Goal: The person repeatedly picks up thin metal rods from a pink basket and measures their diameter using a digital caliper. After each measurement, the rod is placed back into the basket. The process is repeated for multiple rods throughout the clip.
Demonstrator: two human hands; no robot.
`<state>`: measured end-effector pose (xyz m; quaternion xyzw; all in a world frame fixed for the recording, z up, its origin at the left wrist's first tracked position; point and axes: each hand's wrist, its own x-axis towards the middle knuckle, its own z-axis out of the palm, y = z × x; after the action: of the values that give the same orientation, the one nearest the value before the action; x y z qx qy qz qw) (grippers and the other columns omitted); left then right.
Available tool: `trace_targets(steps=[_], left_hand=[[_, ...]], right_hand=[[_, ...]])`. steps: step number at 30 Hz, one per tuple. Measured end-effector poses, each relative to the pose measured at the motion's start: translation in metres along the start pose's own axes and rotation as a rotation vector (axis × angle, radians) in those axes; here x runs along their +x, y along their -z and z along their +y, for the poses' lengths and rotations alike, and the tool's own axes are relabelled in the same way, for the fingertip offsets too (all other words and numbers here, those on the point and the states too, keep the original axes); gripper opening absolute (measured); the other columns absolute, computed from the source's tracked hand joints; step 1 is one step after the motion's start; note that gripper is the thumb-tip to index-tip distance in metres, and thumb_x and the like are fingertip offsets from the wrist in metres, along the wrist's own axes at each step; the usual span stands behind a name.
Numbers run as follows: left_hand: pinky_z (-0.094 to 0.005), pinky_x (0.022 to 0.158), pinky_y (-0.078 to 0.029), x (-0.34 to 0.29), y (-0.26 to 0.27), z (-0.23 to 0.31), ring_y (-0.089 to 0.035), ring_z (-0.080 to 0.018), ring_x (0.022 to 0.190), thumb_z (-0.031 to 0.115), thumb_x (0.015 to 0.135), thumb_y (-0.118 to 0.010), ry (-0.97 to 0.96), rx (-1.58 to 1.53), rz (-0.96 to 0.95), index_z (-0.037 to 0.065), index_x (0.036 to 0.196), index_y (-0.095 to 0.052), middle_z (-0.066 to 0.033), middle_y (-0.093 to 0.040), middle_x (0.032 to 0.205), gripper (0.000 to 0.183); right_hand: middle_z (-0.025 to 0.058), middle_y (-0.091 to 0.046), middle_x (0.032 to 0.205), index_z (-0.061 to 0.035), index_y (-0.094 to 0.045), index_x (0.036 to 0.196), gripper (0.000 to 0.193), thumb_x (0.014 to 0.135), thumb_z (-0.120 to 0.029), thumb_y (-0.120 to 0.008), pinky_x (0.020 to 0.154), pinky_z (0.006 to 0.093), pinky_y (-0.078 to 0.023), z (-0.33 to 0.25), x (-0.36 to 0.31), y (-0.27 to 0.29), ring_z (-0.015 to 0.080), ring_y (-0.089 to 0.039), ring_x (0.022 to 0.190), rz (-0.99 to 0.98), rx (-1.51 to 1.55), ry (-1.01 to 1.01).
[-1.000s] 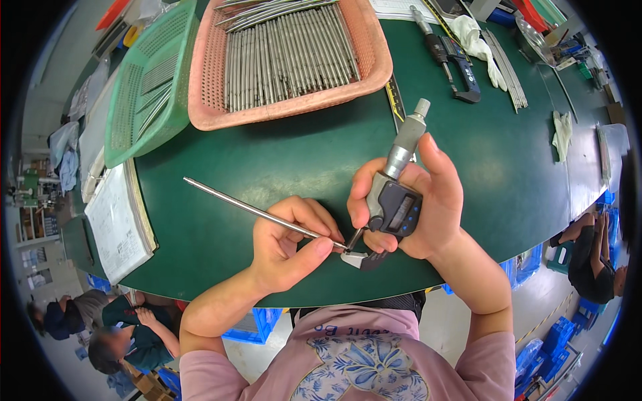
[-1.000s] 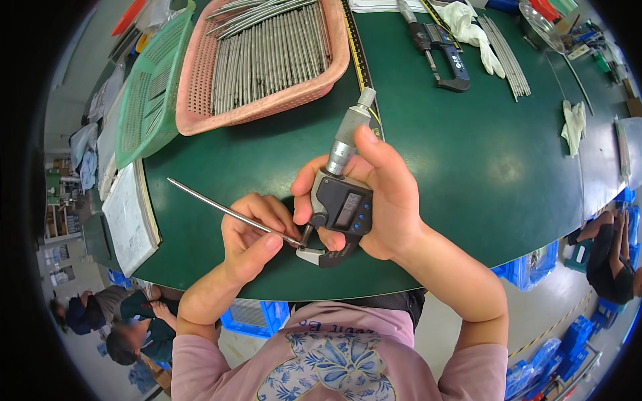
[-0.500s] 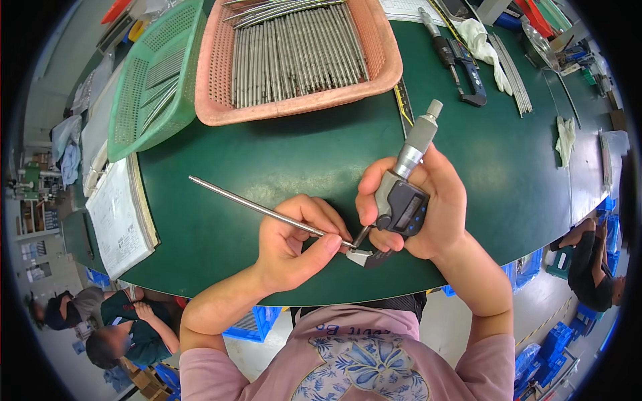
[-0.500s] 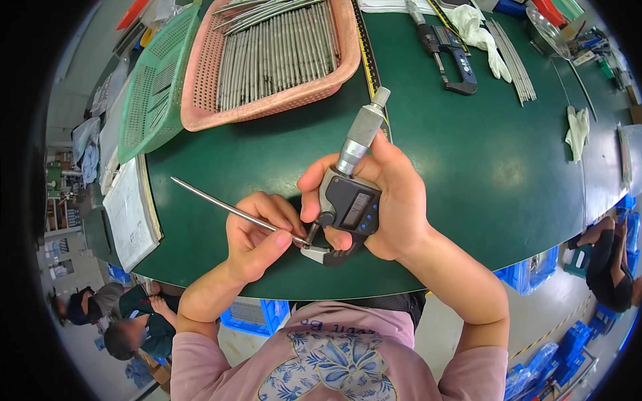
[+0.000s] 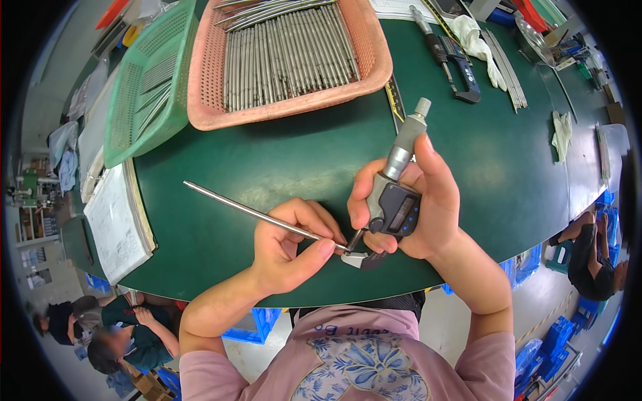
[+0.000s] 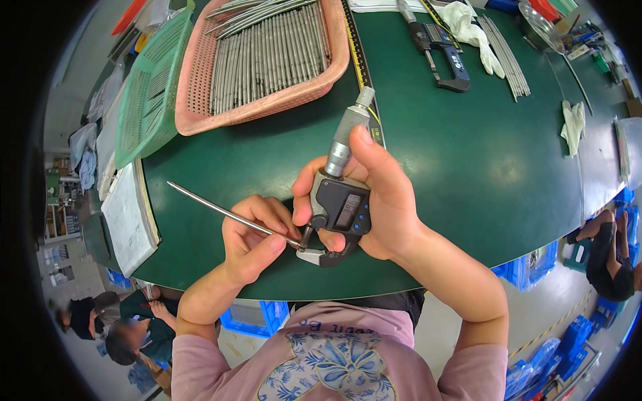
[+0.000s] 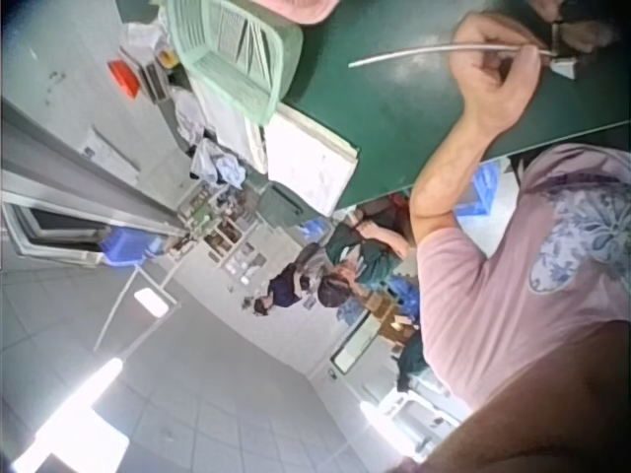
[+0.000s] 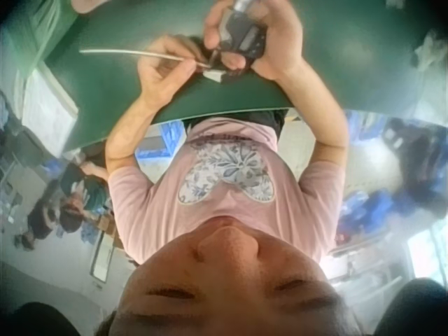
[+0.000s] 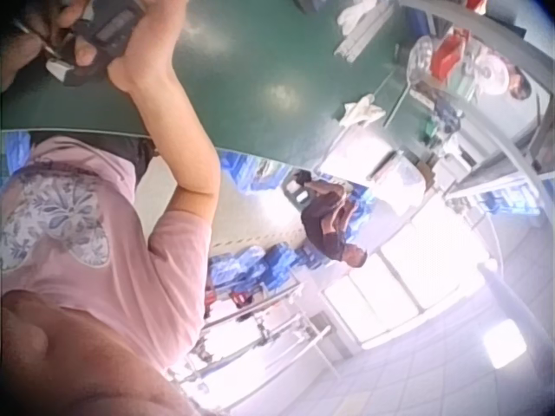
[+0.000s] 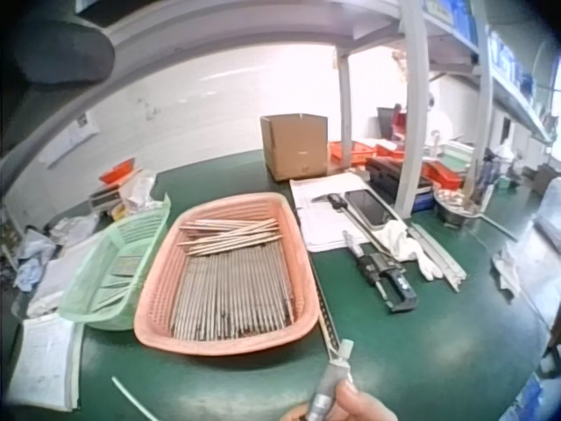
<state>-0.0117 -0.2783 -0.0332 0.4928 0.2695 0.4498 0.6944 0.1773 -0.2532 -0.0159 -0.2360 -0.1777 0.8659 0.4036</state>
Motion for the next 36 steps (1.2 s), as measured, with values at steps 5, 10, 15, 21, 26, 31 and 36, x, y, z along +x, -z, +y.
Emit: trace_targets(steps=[5,10,15,21,26,31,36], left_hand=[[-0.0263,0.065,-0.047,0.001,0.0,0.0,-0.057,-0.0157,0.073,-0.001,0.078,-0.057,-0.004,-0.012,-0.008,0.0,0.082,-0.047,-0.015,-0.057,0.081,0.01],[-0.026,0.065,-0.046,0.0,0.001,0.0,-0.056,-0.0152,0.072,-0.001,0.078,-0.056,0.006,-0.006,-0.001,0.0,0.082,-0.047,-0.015,-0.057,0.081,0.01],[-0.0253,0.063,-0.046,0.001,0.001,0.001,-0.055,-0.0146,0.069,0.001,0.079,-0.056,-0.016,0.039,0.015,0.0,0.081,-0.047,-0.0146,-0.056,0.08,0.009],[-0.0223,0.059,-0.046,0.007,0.007,0.023,-0.054,-0.0127,0.065,0.002,0.08,-0.056,0.057,0.244,0.129,0.0,0.083,-0.045,-0.0113,-0.056,0.076,0.011],[-0.0208,0.054,-0.046,0.041,-0.029,0.079,-0.054,-0.009,0.061,0.002,0.079,-0.058,0.28,0.289,-0.008,0.001,0.086,-0.045,-0.0078,-0.056,0.075,0.014],[-0.0205,0.045,-0.045,0.131,-0.096,0.098,-0.055,-0.0096,0.051,0.011,0.08,-0.061,0.502,0.621,-0.371,0.003,0.079,-0.05,-0.006,-0.058,0.069,0.014],[-0.0192,0.048,-0.044,0.239,-0.149,0.035,-0.055,-0.0064,0.056,0.023,0.079,-0.064,0.689,0.7,-0.604,0.004,0.078,-0.056,-0.0031,-0.061,0.07,0.021]], right_hand=[[0.0137,-0.059,0.069,0.0024,-0.056,0.084,0.073,0.081,-0.064,-0.026,0.037,0.023,-0.04,0.0,0.0,-0.001,0.016,-0.048,0.04,0.004,0.001,0.001],[0.0139,-0.059,0.07,0.0027,-0.056,0.085,0.074,0.081,-0.065,-0.025,0.038,0.0232,-0.04,0.001,0.001,-0.001,0.0163,-0.049,0.041,0.001,0.001,-0.003],[0.0138,-0.059,0.07,0.0031,-0.055,0.089,0.078,0.082,-0.065,-0.017,0.039,0.0237,-0.039,-0.001,0.0,-0.003,0.0169,-0.048,0.042,0.043,-0.013,-0.051],[0.0153,-0.059,0.073,0.0029,-0.054,0.095,0.079,0.081,-0.066,-0.017,0.041,0.0251,-0.041,0.003,0.004,0.002,0.0178,-0.049,0.044,0.061,-0.058,-0.08],[0.0131,-0.058,0.07,0.0007,-0.054,0.092,0.072,0.085,-0.06,-0.017,0.041,0.025,-0.039,0.005,0.003,0.004,0.0169,-0.047,0.04,0.042,0.015,-0.087],[0.0104,-0.058,0.065,-0.0016,-0.053,0.086,0.067,0.085,-0.06,-0.02,0.033,0.0228,-0.036,0.018,0.012,0.003,0.0121,-0.045,0.037,0.009,-0.035,0.027],[0.0108,-0.058,0.069,0.0012,-0.052,0.092,0.067,0.088,-0.055,-0.015,0.039,0.023,-0.038,0.01,0.008,0.005,0.0137,-0.045,0.038,-0.088,-0.004,-0.079]])
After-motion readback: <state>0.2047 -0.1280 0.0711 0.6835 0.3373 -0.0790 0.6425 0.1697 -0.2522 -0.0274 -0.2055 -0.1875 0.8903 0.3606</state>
